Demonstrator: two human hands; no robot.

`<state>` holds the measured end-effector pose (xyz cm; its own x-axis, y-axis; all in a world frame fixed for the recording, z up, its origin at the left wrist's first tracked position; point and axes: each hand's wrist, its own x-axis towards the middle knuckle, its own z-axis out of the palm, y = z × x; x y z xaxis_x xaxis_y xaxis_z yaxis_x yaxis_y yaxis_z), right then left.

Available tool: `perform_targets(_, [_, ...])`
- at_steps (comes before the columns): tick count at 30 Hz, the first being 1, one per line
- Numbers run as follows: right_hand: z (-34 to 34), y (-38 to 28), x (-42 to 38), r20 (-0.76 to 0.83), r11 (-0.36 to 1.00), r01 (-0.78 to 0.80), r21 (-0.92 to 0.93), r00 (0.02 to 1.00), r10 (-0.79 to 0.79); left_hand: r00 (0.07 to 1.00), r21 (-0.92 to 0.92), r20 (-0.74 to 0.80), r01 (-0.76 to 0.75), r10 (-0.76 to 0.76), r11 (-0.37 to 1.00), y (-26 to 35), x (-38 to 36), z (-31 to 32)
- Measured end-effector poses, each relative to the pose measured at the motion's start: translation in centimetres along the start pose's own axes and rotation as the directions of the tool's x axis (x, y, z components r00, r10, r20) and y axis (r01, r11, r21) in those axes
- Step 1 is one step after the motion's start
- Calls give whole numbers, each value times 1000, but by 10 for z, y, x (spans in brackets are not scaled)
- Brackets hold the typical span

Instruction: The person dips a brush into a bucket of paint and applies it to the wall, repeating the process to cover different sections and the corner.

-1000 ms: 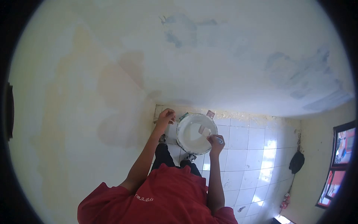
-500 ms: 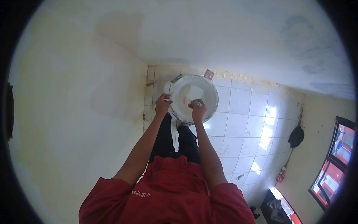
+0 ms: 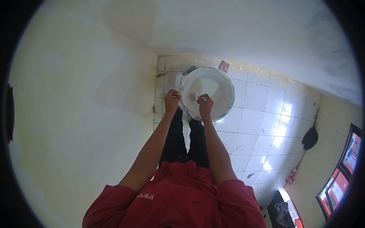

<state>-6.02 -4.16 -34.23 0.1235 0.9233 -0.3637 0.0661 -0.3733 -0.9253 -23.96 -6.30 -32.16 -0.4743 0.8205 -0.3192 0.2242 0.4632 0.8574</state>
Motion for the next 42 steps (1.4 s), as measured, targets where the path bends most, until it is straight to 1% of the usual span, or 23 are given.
perform_targets(3, [1, 0, 1, 25, 998, 19, -63, 1000, -18, 1000, 32, 18, 25, -26, 999, 9, -3, -4])
perform_targets(5, [2, 1, 2, 44, 995, 29, -91, 999, -25, 997, -11, 27, 71, -71, 997, 7, -3, -4])
perform_targets(7, [2, -1, 1, 87, 992, 2, -128, 996, 10, 999, -1, 17, 39, -39, 999, 4, -3, -4])
perform_targets(9, [1, -5, 1, 81, 996, -7, -89, 997, 15, 1000, 6, 9, 7, -7, 1000, 3, -3, -4])
perform_targets(11, [-4, -12, 0, 76, 999, -14, -50, 997, 17, 998, 4, 33, 45, -45, 999, 6, -4, -7])
perform_targets(12, [-8, -17, -1, 70, 985, 65, -160, 996, -54, 999, 4, 33, 43, -43, 999, 8, -5, -9])
perform_targets(13, [-11, -23, -2, 73, 953, 140, -268, 990, -125, 995, -24, 46, 94, -93, 995, 12, -6, -11])
perform_targets(14, [-14, -30, -2, 74, 953, 141, -267, 989, -126, 988, -52, 61, 146, -142, 988, 15, -6, -12])
perform_targets(16, [-21, -42, -6, 109, 903, 252, -348, 968, -228, 989, -52, 56, 137, -134, 989, 19, -8, -15])
perform_targets(17, [-22, -47, -8, 108, 903, 252, -348, 968, -228, 991, -53, 53, 129, -127, 990, 19, -8, -16])
perform_targets(19, [-23, -57, -12, 112, 931, 222, -290, 974, -197, 987, -77, 60, 150, -146, 986, 22, -9, -19])
perform_targets(20, [-23, -62, -14, 112, 931, 222, -290, 974, -197, 984, -100, 67, 171, -165, 980, 24, -10, -20])
perform_targets(22, [-19, -68, -16, 39, 957, 150, -248, 989, -145, 984, -101, 63, 171, -166, 980, 27, -11, -20])
perform_targets(23, [-17, -70, -16, 41, 958, 150, -246, 989, -145, 984, -101, 60, 172, -166, 980, 27, -11, -20])
perform_targets(25, [-14, -69, -17, -62, 995, 8, -99, 998, -14, 983, -90, 68, 176, -170, 980, 27, -11, -21])
perform_targets(29, [-4, -58, -17, -98, 997, -25, -72, 995, 18, 984, -58, 71, 166, -161, 984, 30, -13, -24])
perform_targets(31, [-2, -55, -19, -95, 995, -82, -56, 992, 77, 984, -59, 68, 168, -164, 984, 34, -15, -25])
perform_targets(39, [12, -52, -27, -85, 991, -98, -89, 992, 90, 987, -56, 53, 152, -149, 987, 36, -15, -28])
perform_targets(41, [11, -47, -26, -80, 991, -100, -89, 992, 93, 984, -54, 60, 169, -165, 984, 40, -16, -29])
perform_targets(42, [10, -45, -24, -49, 989, -109, -102, 993, 104, 984, -54, 61, 169, -165, 984, 43, -18, -31])
